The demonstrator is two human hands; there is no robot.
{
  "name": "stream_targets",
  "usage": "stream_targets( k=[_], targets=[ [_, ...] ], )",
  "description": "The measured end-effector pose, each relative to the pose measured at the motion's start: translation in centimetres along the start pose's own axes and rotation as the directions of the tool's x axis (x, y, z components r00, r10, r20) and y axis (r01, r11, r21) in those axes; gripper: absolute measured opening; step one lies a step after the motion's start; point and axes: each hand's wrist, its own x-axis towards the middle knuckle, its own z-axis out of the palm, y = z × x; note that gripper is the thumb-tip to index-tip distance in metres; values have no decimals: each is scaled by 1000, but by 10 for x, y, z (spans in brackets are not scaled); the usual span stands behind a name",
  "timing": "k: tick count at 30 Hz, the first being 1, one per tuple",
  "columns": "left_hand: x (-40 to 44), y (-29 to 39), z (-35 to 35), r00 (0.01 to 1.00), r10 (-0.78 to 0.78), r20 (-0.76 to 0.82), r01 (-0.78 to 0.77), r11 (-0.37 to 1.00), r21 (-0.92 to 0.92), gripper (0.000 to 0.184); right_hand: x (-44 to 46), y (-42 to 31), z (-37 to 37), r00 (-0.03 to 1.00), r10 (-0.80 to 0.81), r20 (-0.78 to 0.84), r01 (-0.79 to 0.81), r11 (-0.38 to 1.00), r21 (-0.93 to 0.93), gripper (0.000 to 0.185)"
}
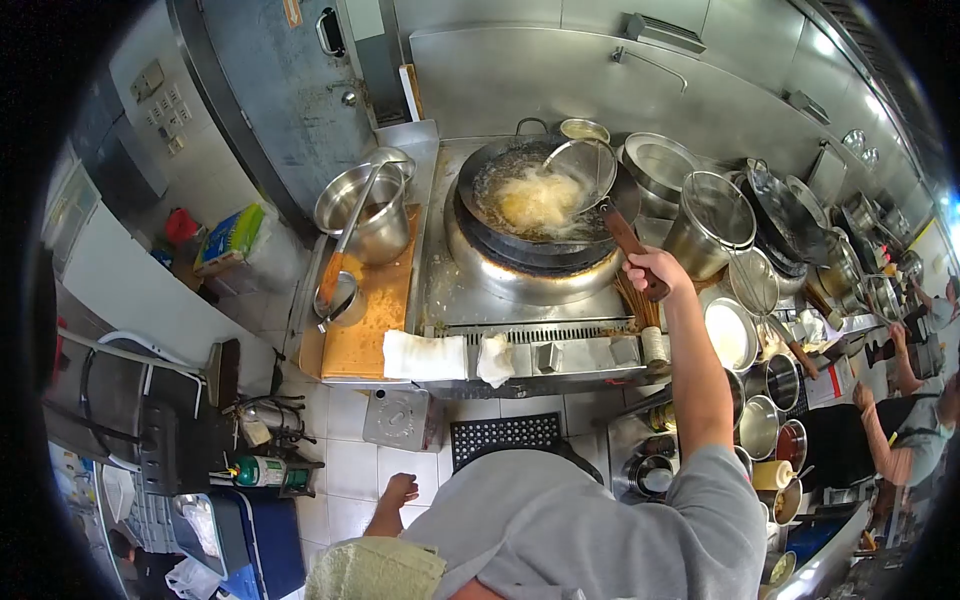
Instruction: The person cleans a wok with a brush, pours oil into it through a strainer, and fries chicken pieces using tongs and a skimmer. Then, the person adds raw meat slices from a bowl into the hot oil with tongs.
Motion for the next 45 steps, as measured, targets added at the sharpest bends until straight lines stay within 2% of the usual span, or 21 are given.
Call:
stream_targets(
  k=[1, 3, 5, 6, 9, 11, 12, 13, 15, 16, 17, 20, 21, 24, 28, 31, 34, 37, 40, 44, 45],
  targets=[
    [10, -4, -4, 988, 151, 29, -154, 979, 136, 15, -6, 1, 2, 999, -29, 25, 29, 1000, 8, 18],
    [35, -14, -11, 897, 416, 151, -441, 814, 377, 17, -15, 3, 9, 997, -71, 3, 71, 997, -6, 20],
    [27, -16, -1, 959, 284, -10, -268, 914, 305, 20, -18, 6, 13, 992, -118, -41, 114, 989, -96, 21],
    [17, -12, 3, 974, 210, -87, -181, 948, 260, 23, -19, 6, 13, 992, -121, -23, 119, 991, -59, 21],
    [54, -33, -2, 948, 310, 72, -292, 756, 586, 52, -23, 3, 14, 993, -120, 17, 120, 992, 27, 21],
    [29, -28, 8, 990, 117, 75, -134, 951, 280, 53, -28, 6, 18, 993, -118, -30, 116, 992, -52, 22],
    [6, -20, 15, 997, 19, 75, -28, 992, 121, 54, -28, 6, 19, 992, -119, -48, 114, 989, -94, 22],
    [3, -19, 17, 994, 29, 108, -40, 994, 99, 53, -27, 6, 19, 989, -137, -56, 125, 977, -173, 22],
    [-5, -14, 24, 997, 64, 52, -72, 981, 179, 51, -29, 11, 16, 984, -162, -75, 129, 937, -326, 22],
    [-10, -13, 27, 997, 79, 27, -83, 972, 222, 49, -30, 9, 15, 986, -150, -73, 122, 947, -298, 22],
    [-9, -13, 30, 993, 112, 29, -116, 950, 289, 37, -30, 4, 13, 987, -143, -70, 119, 955, -270, 22],
    [-9, -1, 32, 994, 80, 77, -99, 954, 282, 26, -32, 4, 16, 987, -141, -83, 123, 974, -189, 22],
    [-11, -2, 35, 994, 109, 7, -108, 969, 223, 21, -32, 3, 18, 985, -146, -88, 130, 978, -165, 22],
    [-11, 2, 41, 991, 135, -4, -133, 977, 165, 22, -33, 11, 26, 970, -188, -154, 121, 923, -365, 23],
    [-17, 0, 42, 990, 129, 54, -136, 978, 157, 17, -44, 2, 32, 978, -167, -126, 129, 955, -267, 25],
    [-15, 2, 40, 987, 70, 148, -121, 920, 372, 15, -40, -5, 14, 990, -114, -81, 108, 992, -67, 26],
    [-16, -4, 45, 995, 91, 35, -97, 962, 256, 10, -37, 0, 15, 985, -103, -138, 92, 992, -86, 23],
    [-12, -2, 39, 985, 93, 143, -139, 924, 356, 9, -32, -2, 7, 973, -135, -186, 110, 984, -141, 20],
    [-7, -5, 38, 992, 81, 95, -103, 961, 256, 10, -30, -10, 0, 966, -179, -186, 132, 961, -242, 16],
    [-18, -3, 40, 996, 85, 42, -93, 948, 305, 8, -19, -16, 2, 960, -182, -213, 78, 904, -421, 15],
    [-16, -5, 40, 992, 99, 72, -118, 933, 340, 8, -13, -16, 4, 970, -143, -197, 58, 923, -381, 15]
  ],
)
